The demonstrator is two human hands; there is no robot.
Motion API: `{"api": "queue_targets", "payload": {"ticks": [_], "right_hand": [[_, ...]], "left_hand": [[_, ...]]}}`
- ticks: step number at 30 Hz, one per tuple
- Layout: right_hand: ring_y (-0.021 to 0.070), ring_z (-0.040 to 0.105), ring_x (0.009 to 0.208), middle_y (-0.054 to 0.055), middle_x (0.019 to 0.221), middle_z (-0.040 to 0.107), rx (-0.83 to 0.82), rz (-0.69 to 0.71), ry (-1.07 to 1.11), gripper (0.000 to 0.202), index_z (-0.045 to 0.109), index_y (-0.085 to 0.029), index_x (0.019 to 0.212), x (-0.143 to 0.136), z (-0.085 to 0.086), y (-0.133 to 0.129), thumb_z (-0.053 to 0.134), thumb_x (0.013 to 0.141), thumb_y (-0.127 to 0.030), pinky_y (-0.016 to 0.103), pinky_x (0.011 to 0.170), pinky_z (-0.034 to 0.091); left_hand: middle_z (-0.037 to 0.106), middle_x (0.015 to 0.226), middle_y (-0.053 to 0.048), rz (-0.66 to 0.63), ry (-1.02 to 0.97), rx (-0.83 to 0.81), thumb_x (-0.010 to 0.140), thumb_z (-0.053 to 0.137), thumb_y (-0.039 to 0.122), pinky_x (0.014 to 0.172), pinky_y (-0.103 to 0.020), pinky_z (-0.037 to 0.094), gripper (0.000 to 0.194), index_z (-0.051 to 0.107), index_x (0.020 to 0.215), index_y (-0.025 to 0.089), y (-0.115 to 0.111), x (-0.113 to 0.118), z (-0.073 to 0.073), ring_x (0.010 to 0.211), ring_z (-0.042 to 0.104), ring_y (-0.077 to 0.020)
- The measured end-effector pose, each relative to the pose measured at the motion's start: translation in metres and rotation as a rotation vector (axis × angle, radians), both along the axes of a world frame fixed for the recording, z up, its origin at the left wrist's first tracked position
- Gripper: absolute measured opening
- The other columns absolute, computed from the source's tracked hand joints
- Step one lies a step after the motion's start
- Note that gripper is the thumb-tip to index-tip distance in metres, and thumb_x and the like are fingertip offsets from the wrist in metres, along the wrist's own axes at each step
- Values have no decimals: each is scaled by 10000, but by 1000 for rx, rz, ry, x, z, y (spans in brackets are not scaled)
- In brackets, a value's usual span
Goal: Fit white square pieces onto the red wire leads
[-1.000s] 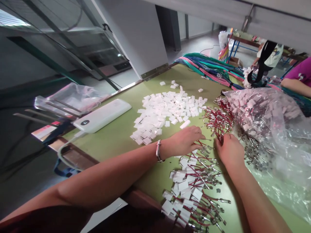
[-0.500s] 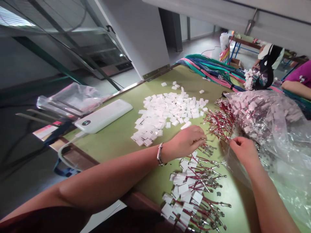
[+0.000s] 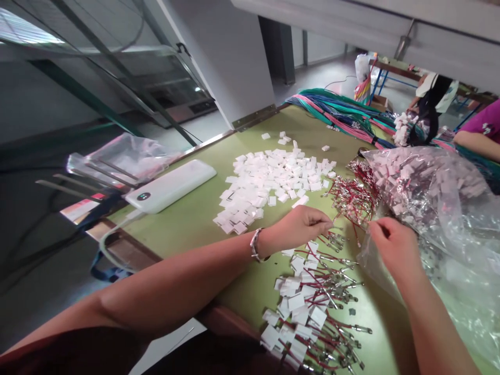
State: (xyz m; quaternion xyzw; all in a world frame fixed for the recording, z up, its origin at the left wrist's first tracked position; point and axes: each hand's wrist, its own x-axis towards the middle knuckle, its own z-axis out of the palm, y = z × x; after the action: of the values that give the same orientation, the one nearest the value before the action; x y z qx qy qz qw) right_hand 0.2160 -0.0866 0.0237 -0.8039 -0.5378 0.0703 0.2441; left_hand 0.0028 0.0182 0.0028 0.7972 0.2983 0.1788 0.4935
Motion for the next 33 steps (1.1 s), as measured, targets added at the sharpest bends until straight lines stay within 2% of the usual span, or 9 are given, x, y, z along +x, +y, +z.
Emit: {"api": "queue_targets", "payload": {"ticks": [2,5,8,11,15,20,24,30,33], "right_hand": [[127,429,454,-19,494,523,106,-83,-34,364,648,-192,717,4,5,-2,501,821,-508,249,479,307],[134,457,495,13,567,585,164,-3,-94,364,655,-177,729,1,5,0,493,829,-487,260,518,335],[131,468,513,6,587,587,178,41,34,363,661,-175,751,-12,1,-1,506,832,-492,254,531,361],[129,481,525,-8,598,576,193,36,198,346,660,-179,779,-28,-2,-5,521,835,-491,245,529,386],[125,470,531,-21,579,543,195,160,254,315,630,-188,715,-46,-12,-7,523,843,-455,239,525,391],[127,490,517,-21,572,554,112,230,406,306,606,-192,708,-59,-29,-6,527,848,-452,237,501,413],[137,507,478,-13,551,567,-32,282,571,314,621,-193,754,-63,-36,-9,508,867,-463,245,458,429],[136,495,493,-14,529,540,-10,384,506,337,599,-194,642,-64,-28,-11,513,866,-430,243,479,415],[121,474,490,-26,508,515,-1,413,462,336,579,-193,611,-67,-23,-10,505,871,-392,230,490,396]], "left_hand": [[633,616,-9,9,0,-70,841,524,326,496,-210,394,272,681,714,143,-1,0,3,498,491,-69],[661,656,-21,42,-6,-143,829,530,315,514,-206,415,260,677,704,141,-1,0,6,512,520,-67],[668,672,-35,30,-30,-260,847,528,354,526,-205,449,295,680,719,135,0,1,8,521,553,-72],[692,773,-61,26,-113,-394,861,531,385,560,-218,493,301,688,855,128,0,2,8,564,596,-84],[694,801,-75,45,-237,-509,847,573,395,609,-250,524,301,677,884,115,0,3,5,585,611,-95],[709,855,-67,16,-445,-644,817,644,340,651,-236,507,237,709,913,133,-2,3,1,635,597,-75],[717,797,-53,21,-488,-726,785,699,311,602,-205,462,194,734,876,143,-8,3,0,578,540,-50],[727,813,-60,72,-495,-762,790,707,305,706,-248,498,149,737,780,160,-12,3,1,729,612,-108],[713,796,-59,58,-540,-839,815,684,299,709,-247,492,161,719,794,143,-13,2,0,724,620,-105]]}}
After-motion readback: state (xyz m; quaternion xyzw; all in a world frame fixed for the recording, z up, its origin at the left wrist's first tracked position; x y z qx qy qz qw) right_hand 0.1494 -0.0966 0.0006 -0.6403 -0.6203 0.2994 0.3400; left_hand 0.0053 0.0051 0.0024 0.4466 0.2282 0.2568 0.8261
